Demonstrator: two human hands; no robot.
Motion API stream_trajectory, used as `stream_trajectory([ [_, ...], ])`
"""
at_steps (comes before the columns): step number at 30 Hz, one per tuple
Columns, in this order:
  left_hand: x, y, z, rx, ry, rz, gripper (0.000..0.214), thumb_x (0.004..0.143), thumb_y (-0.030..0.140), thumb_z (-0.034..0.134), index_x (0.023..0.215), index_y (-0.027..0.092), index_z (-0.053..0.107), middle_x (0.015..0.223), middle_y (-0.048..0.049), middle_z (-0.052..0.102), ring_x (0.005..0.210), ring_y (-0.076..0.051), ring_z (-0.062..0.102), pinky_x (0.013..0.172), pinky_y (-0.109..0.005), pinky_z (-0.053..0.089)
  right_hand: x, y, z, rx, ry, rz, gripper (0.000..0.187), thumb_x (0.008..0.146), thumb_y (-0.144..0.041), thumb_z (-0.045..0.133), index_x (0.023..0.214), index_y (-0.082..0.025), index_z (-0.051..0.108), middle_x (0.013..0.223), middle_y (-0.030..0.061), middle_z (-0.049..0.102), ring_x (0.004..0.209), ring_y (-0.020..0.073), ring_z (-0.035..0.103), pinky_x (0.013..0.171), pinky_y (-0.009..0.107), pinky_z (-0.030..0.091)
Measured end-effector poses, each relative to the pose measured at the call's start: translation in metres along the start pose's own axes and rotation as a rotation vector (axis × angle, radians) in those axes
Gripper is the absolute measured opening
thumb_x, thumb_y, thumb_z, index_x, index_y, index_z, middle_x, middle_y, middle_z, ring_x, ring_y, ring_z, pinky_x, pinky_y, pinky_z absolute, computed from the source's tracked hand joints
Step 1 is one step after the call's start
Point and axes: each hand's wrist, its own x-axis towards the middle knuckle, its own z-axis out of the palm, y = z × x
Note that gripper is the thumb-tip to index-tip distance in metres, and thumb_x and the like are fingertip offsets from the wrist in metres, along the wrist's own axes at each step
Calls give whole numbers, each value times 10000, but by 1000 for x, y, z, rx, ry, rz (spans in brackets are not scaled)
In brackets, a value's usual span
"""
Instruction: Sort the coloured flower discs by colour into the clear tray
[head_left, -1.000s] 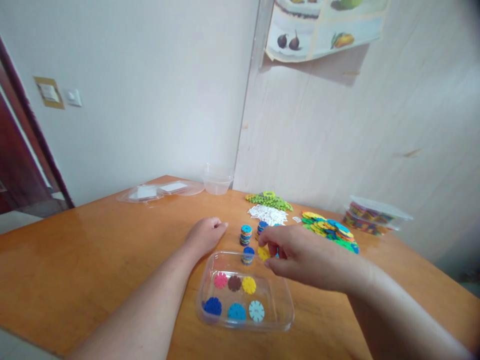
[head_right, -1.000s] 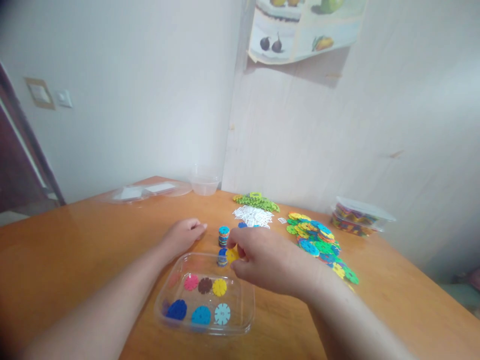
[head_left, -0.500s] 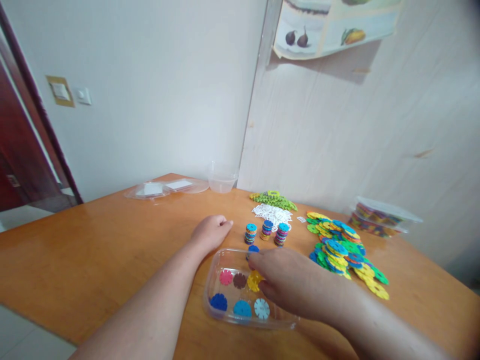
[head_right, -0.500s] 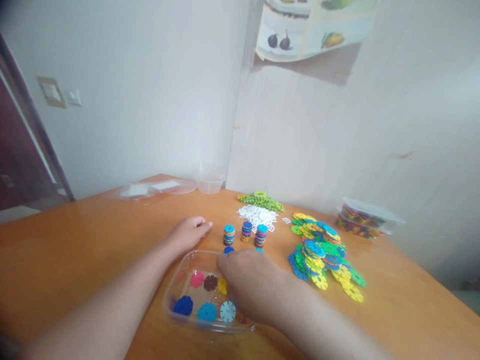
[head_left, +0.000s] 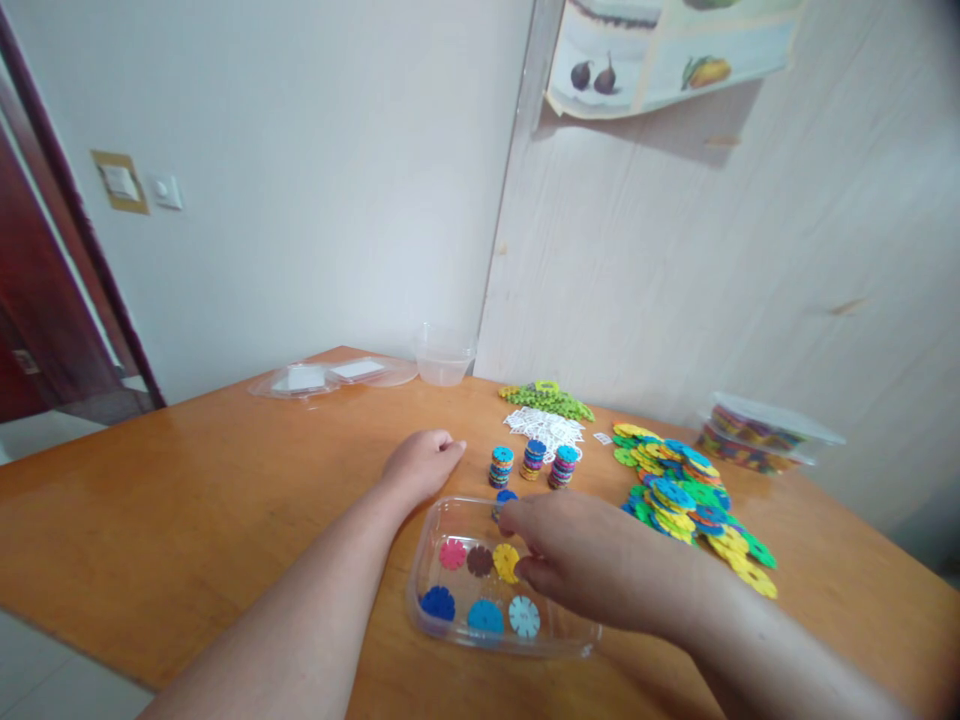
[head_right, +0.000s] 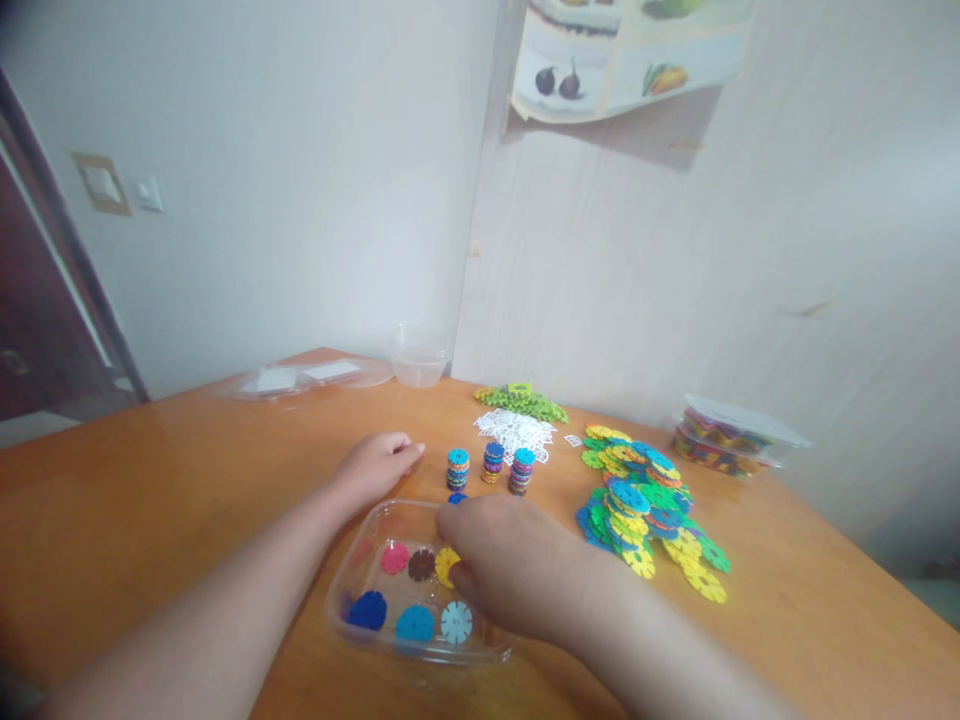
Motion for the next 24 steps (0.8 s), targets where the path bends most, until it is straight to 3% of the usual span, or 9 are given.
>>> stream_trajectory([
  [6,1,-2,1,-10,1,33,427,838,543,441,641,191,582,619,-14,614,580,-145,501,528,-255,254,-9,24,-27,17,151,123,167,882,-251,464,855,-215,625,773,11,661,650,128,540,582,255,307],
  [10,1,-3,1,-35,-5,37,435,843,551,435,647,189,576,624,-14,610,589,-146,507,528,-253,254,-7,52,-35,-15,136,225,183,853,-247,501,875,-211,678,813,38,677,709,151,555,611,266,314],
  [19,0,-3,0,-34,12,37,438,834,573,444,641,193,546,626,-7,597,601,-148,510,522,-253,241,5,77,-12,20,-25,265,312,749,-248,616,1053,-235,683,912,38,694,779,173,606,595,252,345],
  [24,-1,-1,-1,-24,9,29,432,834,568,445,647,195,558,620,-5,600,598,-150,514,523,-257,244,9,78,-6,-20,-56,236,229,742,-236,590,951,-210,683,886,31,697,748,167,606,551,248,318],
])
